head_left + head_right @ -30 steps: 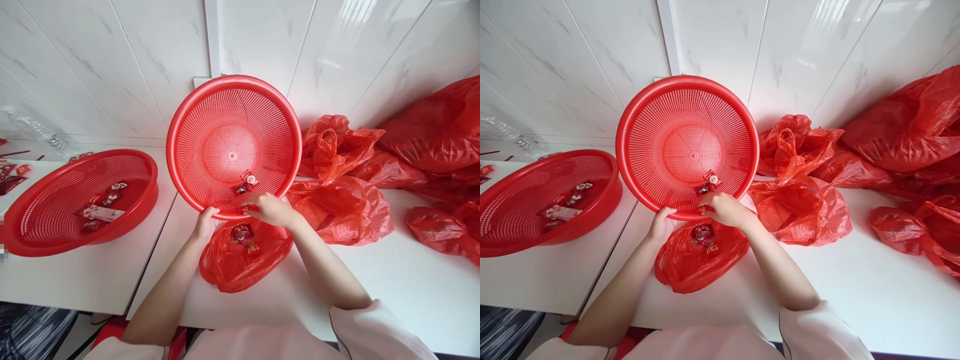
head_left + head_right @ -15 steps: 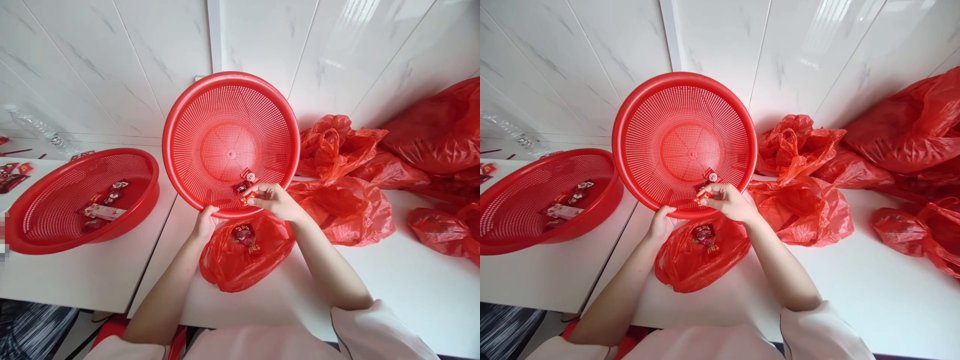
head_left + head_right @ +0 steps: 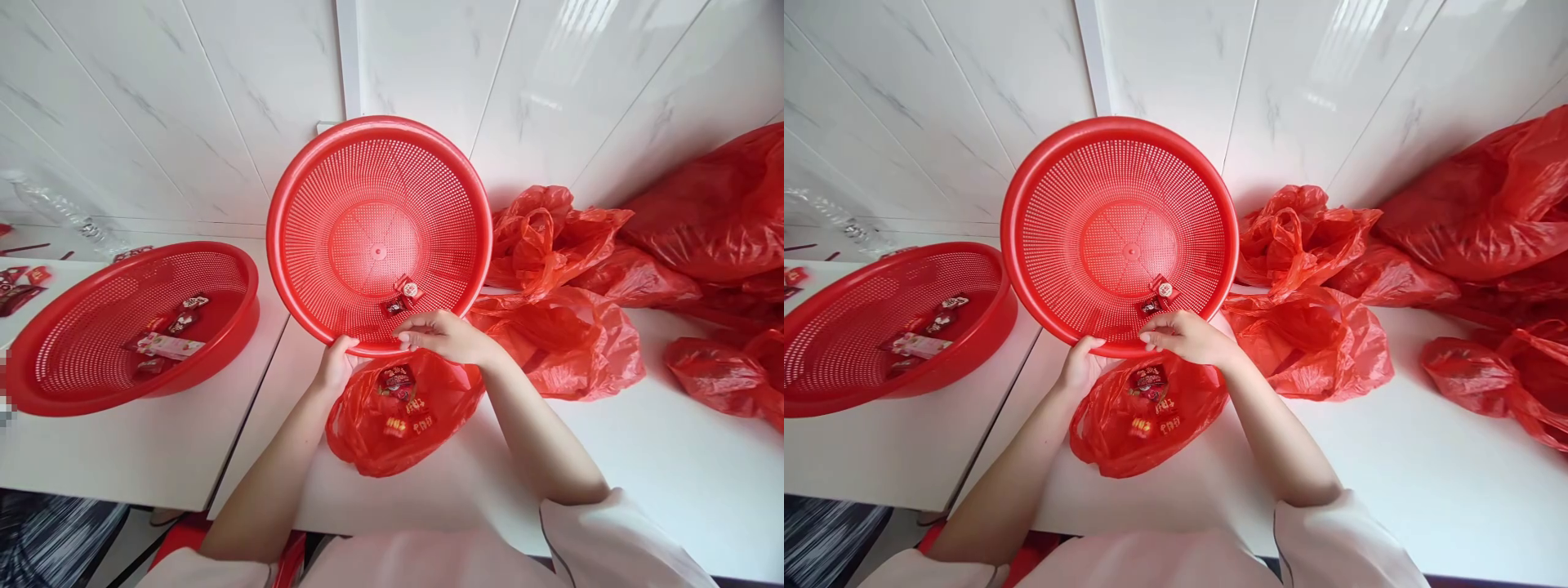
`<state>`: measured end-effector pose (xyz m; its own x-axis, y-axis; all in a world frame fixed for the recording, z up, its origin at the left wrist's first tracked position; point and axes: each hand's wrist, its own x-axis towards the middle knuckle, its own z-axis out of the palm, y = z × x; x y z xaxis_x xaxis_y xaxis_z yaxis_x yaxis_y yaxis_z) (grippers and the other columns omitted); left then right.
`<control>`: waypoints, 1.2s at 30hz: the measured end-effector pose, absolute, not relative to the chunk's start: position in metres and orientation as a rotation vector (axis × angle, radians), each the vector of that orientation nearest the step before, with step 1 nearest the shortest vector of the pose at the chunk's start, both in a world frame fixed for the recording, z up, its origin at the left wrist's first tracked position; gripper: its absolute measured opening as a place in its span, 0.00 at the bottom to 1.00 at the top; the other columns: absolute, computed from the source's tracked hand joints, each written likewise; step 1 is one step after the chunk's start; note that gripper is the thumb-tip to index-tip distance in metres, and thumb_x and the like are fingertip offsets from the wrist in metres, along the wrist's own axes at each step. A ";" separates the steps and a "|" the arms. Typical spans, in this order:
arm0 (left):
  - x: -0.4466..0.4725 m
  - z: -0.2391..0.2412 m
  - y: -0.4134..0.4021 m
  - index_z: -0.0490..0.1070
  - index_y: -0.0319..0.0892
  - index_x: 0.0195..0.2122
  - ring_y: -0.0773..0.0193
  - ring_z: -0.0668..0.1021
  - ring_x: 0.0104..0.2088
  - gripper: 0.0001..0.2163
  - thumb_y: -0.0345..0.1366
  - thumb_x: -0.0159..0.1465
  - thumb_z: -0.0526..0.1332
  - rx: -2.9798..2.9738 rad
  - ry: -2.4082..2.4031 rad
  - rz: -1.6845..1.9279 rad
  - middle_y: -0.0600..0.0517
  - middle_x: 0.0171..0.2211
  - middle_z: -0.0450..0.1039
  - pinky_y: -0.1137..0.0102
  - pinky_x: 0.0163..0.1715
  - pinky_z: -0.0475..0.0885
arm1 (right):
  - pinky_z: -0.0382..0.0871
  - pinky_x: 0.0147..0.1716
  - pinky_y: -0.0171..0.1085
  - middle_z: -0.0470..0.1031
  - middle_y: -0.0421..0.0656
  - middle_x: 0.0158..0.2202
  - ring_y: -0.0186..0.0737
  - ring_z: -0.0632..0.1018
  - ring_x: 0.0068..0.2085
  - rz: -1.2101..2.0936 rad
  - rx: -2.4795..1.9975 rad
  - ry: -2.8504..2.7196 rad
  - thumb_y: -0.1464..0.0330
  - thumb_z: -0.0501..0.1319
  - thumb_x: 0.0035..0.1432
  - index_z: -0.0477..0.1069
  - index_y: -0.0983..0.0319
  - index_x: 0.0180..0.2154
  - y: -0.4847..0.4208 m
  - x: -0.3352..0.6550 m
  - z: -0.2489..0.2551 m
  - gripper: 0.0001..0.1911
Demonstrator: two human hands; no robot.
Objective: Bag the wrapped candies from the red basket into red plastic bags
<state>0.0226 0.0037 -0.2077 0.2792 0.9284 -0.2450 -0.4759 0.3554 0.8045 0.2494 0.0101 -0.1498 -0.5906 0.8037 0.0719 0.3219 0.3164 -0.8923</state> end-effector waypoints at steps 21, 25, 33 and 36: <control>0.023 -0.214 0.005 0.76 0.35 0.38 0.49 0.79 0.45 0.12 0.33 0.53 0.59 0.659 0.802 1.073 0.44 0.39 0.79 0.56 0.47 0.74 | 0.73 0.45 0.39 0.81 0.45 0.41 0.39 0.80 0.41 1.315 -0.996 -1.748 0.63 0.64 0.57 0.77 0.63 0.44 0.026 0.238 -0.180 0.15; 0.019 -0.214 0.007 0.75 0.35 0.30 0.48 0.80 0.43 0.08 0.34 0.52 0.60 0.662 0.842 1.100 0.44 0.34 0.79 0.57 0.46 0.74 | 0.72 0.44 0.37 0.80 0.44 0.41 0.37 0.79 0.41 1.418 -0.912 -1.731 0.61 0.64 0.58 0.77 0.63 0.44 0.024 0.246 -0.171 0.15; 0.020 -0.210 0.004 0.76 0.34 0.32 0.47 0.80 0.43 0.11 0.35 0.53 0.59 0.680 0.864 1.070 0.41 0.36 0.79 0.57 0.45 0.75 | 0.70 0.41 0.39 0.79 0.42 0.36 0.39 0.78 0.37 0.803 -1.207 -2.040 0.58 0.58 0.63 0.77 0.60 0.37 0.023 0.257 -0.165 0.14; 0.023 -0.209 0.002 0.76 0.34 0.33 0.47 0.80 0.43 0.11 0.35 0.53 0.60 0.676 0.877 1.047 0.42 0.35 0.79 0.56 0.45 0.75 | 0.68 0.49 0.43 0.77 0.47 0.45 0.44 0.76 0.47 0.342 -1.326 -1.995 0.65 0.57 0.64 0.74 0.61 0.42 0.031 0.255 -0.177 0.10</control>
